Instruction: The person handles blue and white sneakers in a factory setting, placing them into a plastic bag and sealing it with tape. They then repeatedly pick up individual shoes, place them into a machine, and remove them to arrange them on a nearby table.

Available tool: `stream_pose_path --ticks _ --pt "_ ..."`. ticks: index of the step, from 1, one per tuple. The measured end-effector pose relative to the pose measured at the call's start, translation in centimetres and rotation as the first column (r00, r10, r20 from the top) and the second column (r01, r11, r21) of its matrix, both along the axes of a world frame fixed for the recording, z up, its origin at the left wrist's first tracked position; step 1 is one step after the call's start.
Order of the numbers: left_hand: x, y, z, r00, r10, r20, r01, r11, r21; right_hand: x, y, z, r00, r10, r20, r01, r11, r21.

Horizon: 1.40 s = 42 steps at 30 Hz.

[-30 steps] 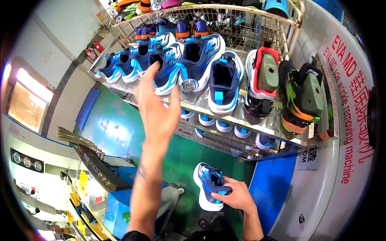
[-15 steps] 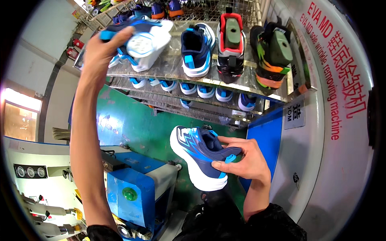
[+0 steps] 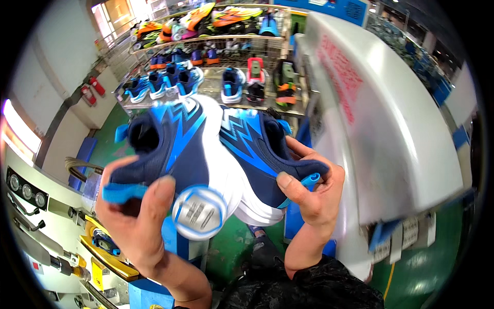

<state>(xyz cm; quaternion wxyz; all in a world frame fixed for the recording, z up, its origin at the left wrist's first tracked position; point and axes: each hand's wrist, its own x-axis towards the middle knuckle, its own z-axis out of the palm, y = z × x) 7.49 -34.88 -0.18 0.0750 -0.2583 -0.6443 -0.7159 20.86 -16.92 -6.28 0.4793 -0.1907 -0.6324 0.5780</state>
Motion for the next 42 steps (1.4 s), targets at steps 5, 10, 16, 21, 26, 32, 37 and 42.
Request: stream_pose_path --ticks 5,10,16,21,26,32,37,42 --pt "5.6 -9.2 -0.2 0.941 -0.158 -0.298 0.11 0.979 -0.172 8.5 -7.2 3.7 0.999 -0.052 0.008 0.052 0.997 0.06" --pt "10.1 -10.9 -1.4 0.987 -0.052 -0.153 0.089 0.966 0.243 16.4 -10.5 5.1 0.991 -0.128 -0.041 0.133 0.978 0.159" --pt "15.8 -10.7 -1.9 0.93 -0.246 -0.275 0.316 0.915 0.25 26.7 -12.5 8.5 0.977 -0.206 0.058 0.173 0.92 0.351" --pt "24.7 -6.4 -3.7 0.721 -0.635 -0.277 0.674 0.735 0.07 38.5 -10.7 8.8 0.965 -0.245 0.089 0.194 0.904 0.382" --pt "33.0 -0.4 -6.7 0.306 -0.944 -0.124 0.933 0.323 -0.157 55.1 -9.1 3.9 0.966 -0.24 -0.092 0.219 0.957 -0.189" --pt "37.5 3.1 -4.8 -0.038 -0.986 0.161 0.928 -0.094 -0.36 66.3 1.7 -4.8 0.396 -0.717 0.574 0.553 0.685 0.474" --pt "43.5 3.2 -6.7 0.417 -0.909 0.0 0.704 0.323 -0.633 63.6 12.0 -10.0 0.533 -0.638 0.556 0.449 0.77 0.453" --pt "48.4 10.1 -14.1 0.682 -0.722 -0.116 0.472 0.556 -0.685 60.9 11.6 -12.0 0.559 -0.581 0.592 0.324 0.81 0.489"
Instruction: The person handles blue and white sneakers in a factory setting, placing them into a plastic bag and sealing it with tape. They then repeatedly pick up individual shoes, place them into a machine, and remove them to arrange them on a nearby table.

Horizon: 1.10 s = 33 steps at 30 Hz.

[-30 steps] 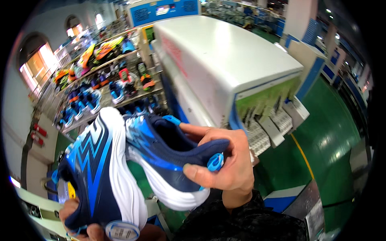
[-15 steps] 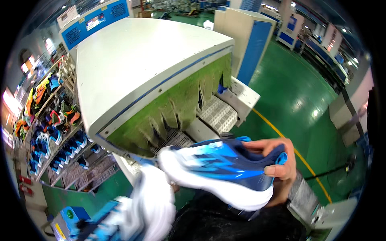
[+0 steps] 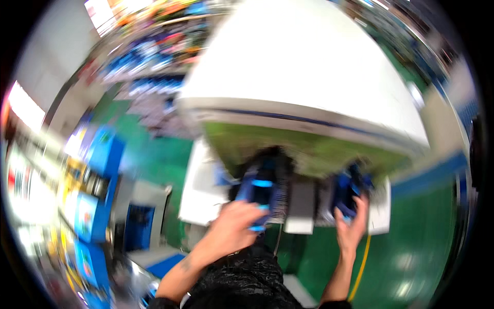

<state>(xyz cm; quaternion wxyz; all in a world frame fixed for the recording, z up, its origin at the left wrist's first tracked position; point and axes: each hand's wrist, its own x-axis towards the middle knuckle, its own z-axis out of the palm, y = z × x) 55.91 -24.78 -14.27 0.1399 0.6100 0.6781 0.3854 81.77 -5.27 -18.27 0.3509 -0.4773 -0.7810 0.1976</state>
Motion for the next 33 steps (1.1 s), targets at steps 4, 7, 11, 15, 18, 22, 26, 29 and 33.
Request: stream_pose_path --ticks 4,7,11,15,18,22,26,29,33 --pt "4.2 4.0 -6.1 0.989 0.143 0.048 -0.15 0.963 0.222 -0.4 -3.5 0.2 0.71 0.274 -0.649 -0.03 0.932 0.36" --pt "7.5 -0.6 -5.3 0.944 0.291 0.155 -0.326 0.892 0.314 -10.6 -12.6 3.1 0.358 0.587 -0.726 -0.242 0.809 0.535" --pt "9.6 -12.9 -6.4 0.887 0.286 0.362 -0.373 0.906 0.199 -14.2 -23.8 4.4 0.115 0.766 -0.633 -0.949 0.272 0.157" --pt "14.3 -27.0 -14.0 0.355 0.848 0.395 -0.903 0.42 -0.092 -18.5 -31.9 0.3 -0.081 0.886 -0.456 -0.861 -0.293 -0.417" --pt "22.6 -31.5 -21.5 -0.579 0.596 0.556 -0.807 -0.515 -0.289 -19.8 -43.0 1.7 -0.428 0.782 -0.452 -0.482 -0.621 -0.618" --pt "34.8 -37.2 -29.2 -0.961 -0.05 0.273 -0.019 -0.97 -0.242 -18.0 -61.6 -4.6 -0.705 0.575 -0.415 -0.176 -0.708 -0.684" --pt "38.1 -40.0 -25.1 -0.942 -0.246 0.227 0.212 -0.964 -0.164 -12.0 -80.8 -13.1 -0.987 0.116 0.108 -0.159 -0.695 -0.702" --pt "39.0 -38.9 -18.7 -0.915 -0.373 0.151 0.332 -0.912 -0.24 -6.2 -91.1 -17.5 -0.958 -0.132 0.256 0.006 -0.898 -0.44" --pt "41.6 -36.4 -20.2 -0.89 -0.311 -0.332 0.449 -0.72 -0.528 2.9 -98.7 -22.2 -0.966 -0.15 0.213 0.041 -0.895 -0.444"
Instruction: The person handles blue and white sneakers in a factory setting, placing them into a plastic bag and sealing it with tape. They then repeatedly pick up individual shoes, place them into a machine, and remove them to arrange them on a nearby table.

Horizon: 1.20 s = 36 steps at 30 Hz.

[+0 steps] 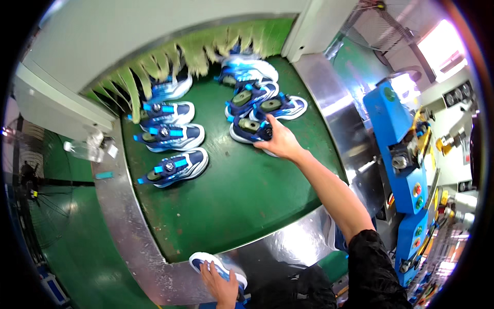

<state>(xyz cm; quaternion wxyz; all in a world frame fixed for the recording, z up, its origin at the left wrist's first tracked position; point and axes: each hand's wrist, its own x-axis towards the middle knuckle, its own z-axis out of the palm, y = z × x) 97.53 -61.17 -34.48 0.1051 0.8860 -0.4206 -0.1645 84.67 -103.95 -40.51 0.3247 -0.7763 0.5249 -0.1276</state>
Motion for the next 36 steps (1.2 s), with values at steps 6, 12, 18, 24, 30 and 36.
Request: stream_pose_path --ticks 6,12,18,24,30,36 --pt "-1.1 -2.9 -1.9 0.989 -0.123 -0.079 0.113 0.987 -0.115 2.0 -3.9 -0.8 0.994 -0.076 -0.083 0.067 0.992 -0.103" --pt "1.9 -1.2 -1.5 0.133 0.32 -0.938 -0.628 0.76 0.17 -1.3 8.3 5.7 0.926 -0.239 0.293 0.122 0.922 0.366" --pt "-6.5 -6.8 6.2 0.004 -0.113 -0.994 -0.517 0.851 -0.098 -11.3 20.8 22.5 0.32 0.743 0.588 -0.785 0.555 -0.275" --pt "-11.3 -8.4 6.6 -0.426 -0.215 -0.879 -0.389 0.921 -0.037 -26.9 32.7 21.5 0.428 -0.216 0.878 -0.182 0.931 0.318" --pt "-35.2 -12.4 13.5 -0.26 -0.496 -0.829 -0.062 0.865 -0.498 -40.2 34.8 22.9 0.415 -0.349 0.84 0.198 0.936 0.291" --pt "-49.4 -27.9 15.9 0.002 -0.688 -0.726 0.072 0.724 -0.686 -51.0 34.8 23.6 0.131 -0.667 0.733 0.453 0.699 0.554"
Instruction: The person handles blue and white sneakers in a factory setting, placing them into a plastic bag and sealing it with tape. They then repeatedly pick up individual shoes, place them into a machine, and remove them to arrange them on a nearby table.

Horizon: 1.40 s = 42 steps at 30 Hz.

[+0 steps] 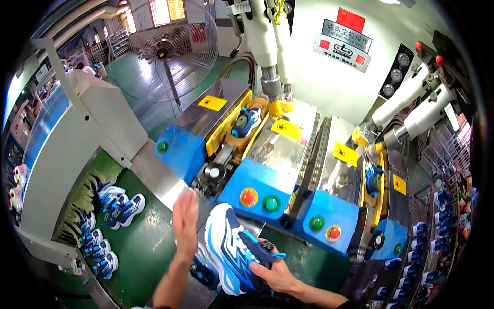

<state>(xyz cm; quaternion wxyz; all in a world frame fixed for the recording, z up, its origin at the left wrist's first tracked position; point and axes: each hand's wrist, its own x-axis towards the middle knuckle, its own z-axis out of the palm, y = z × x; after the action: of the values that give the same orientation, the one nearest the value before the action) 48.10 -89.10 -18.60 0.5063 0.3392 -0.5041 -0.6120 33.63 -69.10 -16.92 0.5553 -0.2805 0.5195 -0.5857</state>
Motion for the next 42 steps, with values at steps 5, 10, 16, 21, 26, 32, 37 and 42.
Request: stream_pose_path --ticks 5,10,16,21,26,32,37,42 --pt "-13.9 -25.0 -4.6 0.899 -0.123 0.42 0.232 0.948 -0.219 -1.9 -5.7 2.2 0.993 -0.119 -0.026 0.115 0.986 -0.119" --pt "-26.9 -33.0 -9.5 0.651 -0.15 0.744 0.539 0.781 -0.315 -3.0 -10.5 4.9 0.891 -0.245 -0.382 0.229 0.97 -0.086" --pt "-23.8 -37.0 -3.3 0.662 -0.558 0.5 0.576 0.806 0.137 -5.6 -14.8 4.0 0.955 -0.277 -0.102 0.295 0.905 0.305" --pt "-10.4 -33.6 -2.9 0.894 -0.359 -0.269 0.432 0.851 0.3 -8.3 -23.0 3.4 0.96 -0.279 -0.012 0.269 0.912 0.309" --pt "5.6 -29.0 -9.2 0.84 0.012 -0.543 0.161 0.949 0.27 -15.8 -38.8 3.8 0.967 -0.251 -0.054 0.25 0.876 0.412" --pt "12.1 -23.2 -8.9 0.83 0.447 -0.334 -0.261 0.84 0.476 -16.7 -49.4 -12.8 0.279 -0.291 -0.915 0.617 0.785 -0.061" --pt "12.6 -20.5 -8.8 0.814 0.518 -0.261 -0.317 0.774 0.548 -18.1 -49.4 -13.2 0.164 -0.252 -0.954 0.544 0.83 -0.126" --pt "12.3 -18.3 -7.1 0.822 0.497 -0.278 -0.267 0.767 0.583 -16.6 -49.4 -9.4 0.375 -0.163 -0.913 0.57 0.817 0.089"
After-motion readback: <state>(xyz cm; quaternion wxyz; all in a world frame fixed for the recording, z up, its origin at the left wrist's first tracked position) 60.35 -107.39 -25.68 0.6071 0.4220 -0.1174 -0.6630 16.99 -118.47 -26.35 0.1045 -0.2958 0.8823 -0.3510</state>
